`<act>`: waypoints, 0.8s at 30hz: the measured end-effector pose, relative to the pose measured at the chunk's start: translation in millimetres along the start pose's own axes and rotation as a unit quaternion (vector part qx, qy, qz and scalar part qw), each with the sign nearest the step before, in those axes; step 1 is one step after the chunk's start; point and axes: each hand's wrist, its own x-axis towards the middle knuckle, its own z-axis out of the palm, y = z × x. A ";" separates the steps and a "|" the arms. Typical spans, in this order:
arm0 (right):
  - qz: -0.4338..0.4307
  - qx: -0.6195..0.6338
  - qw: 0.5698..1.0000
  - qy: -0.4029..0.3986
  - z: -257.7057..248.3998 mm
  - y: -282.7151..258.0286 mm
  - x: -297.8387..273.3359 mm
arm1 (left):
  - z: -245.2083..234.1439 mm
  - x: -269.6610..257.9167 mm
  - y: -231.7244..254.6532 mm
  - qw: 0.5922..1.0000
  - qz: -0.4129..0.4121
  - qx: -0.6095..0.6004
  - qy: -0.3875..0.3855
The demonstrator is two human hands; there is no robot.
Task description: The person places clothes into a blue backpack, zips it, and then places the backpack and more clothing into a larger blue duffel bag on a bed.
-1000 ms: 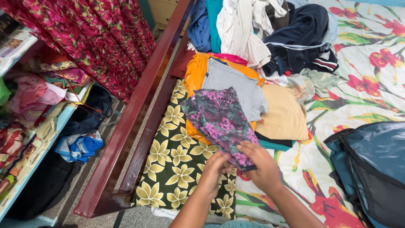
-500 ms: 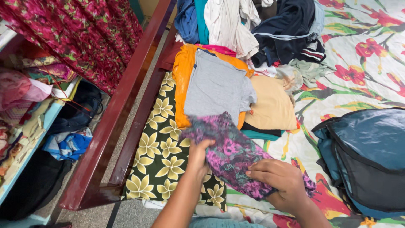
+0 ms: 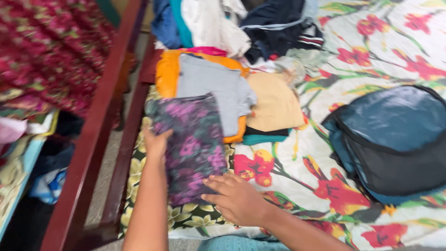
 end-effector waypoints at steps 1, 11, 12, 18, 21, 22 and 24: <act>0.022 0.004 1.000 0.013 0.4 10.1 -9.3 | 1.4 -7.3 -12.6 0.998 -0.034 0.042 0.035; 0.305 0.010 0.942 0.141 -40.1 110.3 -180.2 | 162.8 -164.1 6.3 0.944 0.181 0.271 -0.055; 0.335 0.015 0.929 0.159 -48.9 115.6 -200.5 | 185.1 -185.3 6.9 0.946 0.186 0.251 -0.084; 0.408 -0.073 0.884 0.216 -107.2 163.2 -334.1 | 294.1 -286.9 3.5 0.940 0.104 0.234 -0.225; 0.483 -0.145 0.836 0.215 -138.2 201.3 -401.3 | 349.5 -322.0 -4.3 0.940 0.053 0.228 -0.249; 0.499 -0.167 0.823 0.213 -145.5 212.2 -422.8 | 370.1 -331.2 -9.2 0.937 0.044 0.234 -0.257; 0.529 -0.212 0.795 0.211 -158.9 233.7 -459.6 | 412.9 -345.3 -19.8 0.931 0.033 0.245 -0.268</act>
